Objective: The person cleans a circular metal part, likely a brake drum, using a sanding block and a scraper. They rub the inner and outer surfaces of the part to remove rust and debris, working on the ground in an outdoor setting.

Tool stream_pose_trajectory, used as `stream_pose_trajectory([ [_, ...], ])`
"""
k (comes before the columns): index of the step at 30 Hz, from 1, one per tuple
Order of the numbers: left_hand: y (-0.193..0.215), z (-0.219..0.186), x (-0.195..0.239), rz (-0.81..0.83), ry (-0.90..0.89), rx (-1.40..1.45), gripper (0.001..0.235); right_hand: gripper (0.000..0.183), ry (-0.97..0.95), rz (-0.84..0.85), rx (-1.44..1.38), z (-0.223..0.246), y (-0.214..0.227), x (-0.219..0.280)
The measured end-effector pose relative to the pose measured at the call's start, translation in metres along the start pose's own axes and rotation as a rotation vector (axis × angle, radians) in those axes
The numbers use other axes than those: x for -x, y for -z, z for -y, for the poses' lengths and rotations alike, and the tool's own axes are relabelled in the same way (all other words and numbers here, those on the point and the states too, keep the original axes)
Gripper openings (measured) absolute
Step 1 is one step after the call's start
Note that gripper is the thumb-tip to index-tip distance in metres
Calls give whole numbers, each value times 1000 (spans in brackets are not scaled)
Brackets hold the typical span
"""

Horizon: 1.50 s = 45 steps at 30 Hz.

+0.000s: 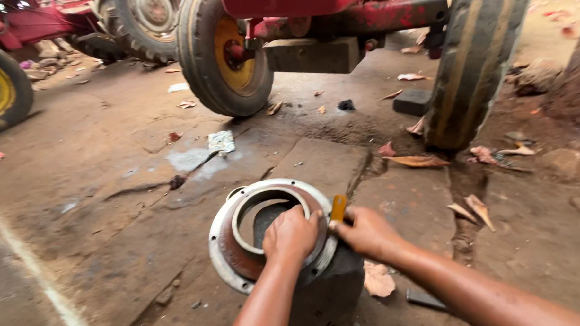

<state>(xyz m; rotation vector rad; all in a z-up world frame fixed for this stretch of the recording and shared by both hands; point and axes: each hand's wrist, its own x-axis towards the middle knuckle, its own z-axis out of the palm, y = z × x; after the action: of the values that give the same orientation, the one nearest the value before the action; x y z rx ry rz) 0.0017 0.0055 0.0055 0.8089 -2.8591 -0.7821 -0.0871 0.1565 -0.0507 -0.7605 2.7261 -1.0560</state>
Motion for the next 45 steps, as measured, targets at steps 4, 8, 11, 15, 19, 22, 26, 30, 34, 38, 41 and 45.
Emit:
stream_pose_trajectory([
  [4,9,4,1,-15,0,-8,50,40,-150,-37,-108,10,-8,-1],
  [8,2,1,-2,-24,-5,10,50,40,-83,-19,-152,2,-5,4],
  [11,1,6,-1,-24,-6,0,51,42,-103,-42,-111,3,-11,7],
  [15,1,6,-2,-10,3,8,53,50,-54,-87,61,2,-12,12],
  [19,-1,8,-1,-35,-24,17,52,44,-48,-145,-39,7,-15,24],
  [22,1,6,-1,-26,-19,-1,52,43,64,-87,-198,15,-9,30],
  [26,2,4,-1,0,12,17,52,41,-118,-59,-43,25,-8,43],
  [30,6,2,-1,4,20,29,50,32,206,-38,-224,25,-12,50],
  [34,8,2,3,-12,-4,32,50,27,155,-4,-302,7,-18,45],
  [38,17,5,3,24,57,65,52,33,-143,0,-518,0,-25,19],
  [41,16,-1,1,20,42,52,52,33,-165,-49,-534,-7,-19,8],
  [45,14,3,0,44,58,60,52,41,-101,-82,-276,-6,-20,14],
])
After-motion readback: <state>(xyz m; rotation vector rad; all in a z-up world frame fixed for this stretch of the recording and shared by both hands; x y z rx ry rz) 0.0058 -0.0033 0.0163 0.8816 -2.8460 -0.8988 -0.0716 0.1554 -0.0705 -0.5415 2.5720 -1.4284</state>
